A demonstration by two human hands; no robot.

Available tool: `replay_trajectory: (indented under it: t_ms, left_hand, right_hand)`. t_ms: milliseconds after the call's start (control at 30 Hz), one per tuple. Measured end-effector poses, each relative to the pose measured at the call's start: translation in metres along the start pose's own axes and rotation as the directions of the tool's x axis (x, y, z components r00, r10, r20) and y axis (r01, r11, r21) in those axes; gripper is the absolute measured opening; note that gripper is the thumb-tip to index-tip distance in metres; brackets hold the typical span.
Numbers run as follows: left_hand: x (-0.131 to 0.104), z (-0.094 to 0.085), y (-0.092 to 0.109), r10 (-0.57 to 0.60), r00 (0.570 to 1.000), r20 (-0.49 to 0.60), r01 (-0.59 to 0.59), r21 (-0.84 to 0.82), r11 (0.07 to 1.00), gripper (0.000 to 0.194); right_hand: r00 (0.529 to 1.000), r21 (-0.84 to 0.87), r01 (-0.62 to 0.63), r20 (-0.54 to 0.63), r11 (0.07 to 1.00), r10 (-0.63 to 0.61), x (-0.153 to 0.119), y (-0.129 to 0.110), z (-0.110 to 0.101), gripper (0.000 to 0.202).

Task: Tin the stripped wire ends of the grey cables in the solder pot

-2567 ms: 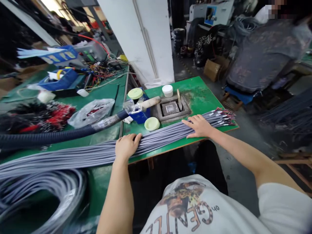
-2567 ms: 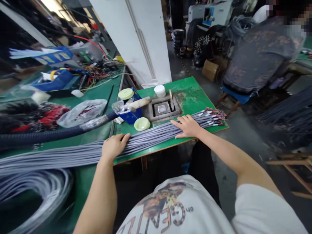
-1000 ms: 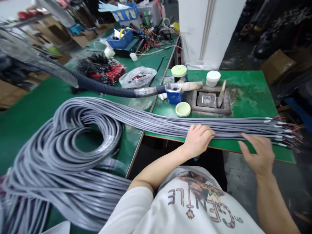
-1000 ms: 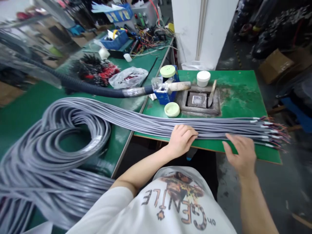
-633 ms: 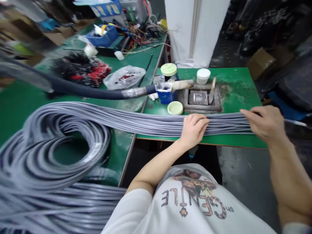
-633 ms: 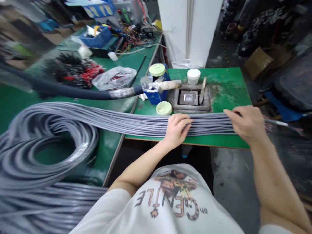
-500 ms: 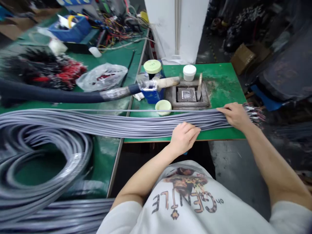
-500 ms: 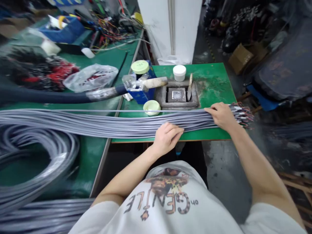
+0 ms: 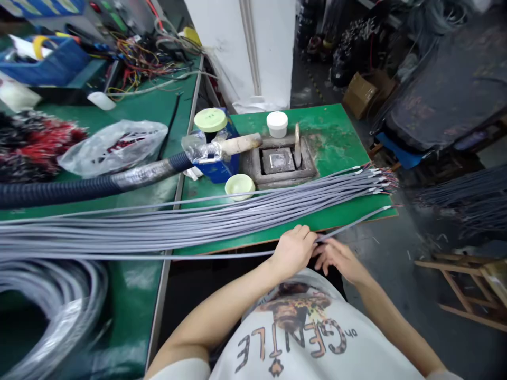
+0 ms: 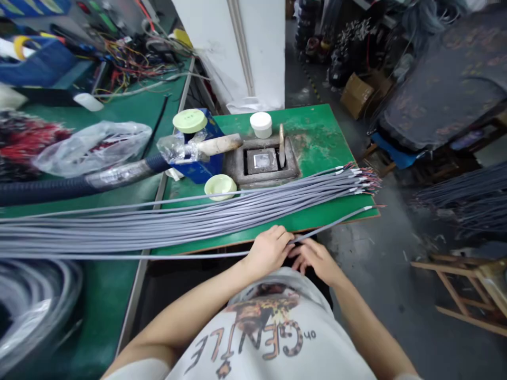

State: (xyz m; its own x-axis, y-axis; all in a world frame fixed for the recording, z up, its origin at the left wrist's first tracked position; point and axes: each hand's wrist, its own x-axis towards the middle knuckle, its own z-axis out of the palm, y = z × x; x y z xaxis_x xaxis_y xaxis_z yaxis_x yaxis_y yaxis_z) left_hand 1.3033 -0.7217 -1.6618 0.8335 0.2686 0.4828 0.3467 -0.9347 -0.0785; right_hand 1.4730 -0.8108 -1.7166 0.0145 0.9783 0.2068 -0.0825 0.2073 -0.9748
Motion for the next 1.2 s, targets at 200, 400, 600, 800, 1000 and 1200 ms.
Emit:
replay_trajectory:
  t_ms: [200,400,600,800,1000,1200]
  left_hand:
    - [-0.019,-0.005,0.006,0.041,0.997,0.069,-0.017,-0.321,0.947,0.021]
    - [-0.008,-0.041,0.001,-0.354,0.930,0.096,0.221,-0.917,0.333,0.040]
    - [-0.014,-0.054,-0.014,-0.587,0.810,0.002,-0.029,-0.999,-0.044,0.032]
    - [-0.019,-0.051,-0.022,-0.648,0.761,-0.026,-0.073,-0.996,-0.045,0.027]
    - [-0.008,-0.045,-0.012,-0.621,0.782,-0.055,-0.031,-0.998,0.049,0.026]
    - [-0.003,-0.050,-0.016,-0.592,0.805,0.043,-0.037,-0.992,-0.122,0.030]
  right_hand:
    - [0.649,-0.104,0.477,-0.628,0.873,-0.430,-0.010,-0.046,-0.023,0.030]
    - [0.946,-0.672,0.282,0.078,0.685,-0.314,-0.001,-0.072,0.028,0.022]
    - [0.940,-0.763,0.334,0.227,0.554,-0.254,0.026,-0.064,0.049,0.024]
    - [0.944,-0.782,0.329,0.268,0.530,-0.191,0.031,-0.069,0.051,0.025]
    - [0.941,-0.692,0.318,0.150,0.648,-0.302,0.034,-0.068,0.056,0.017]
    - [0.941,-0.393,0.336,0.109,0.856,-0.319,0.045,-0.056,0.045,0.019]
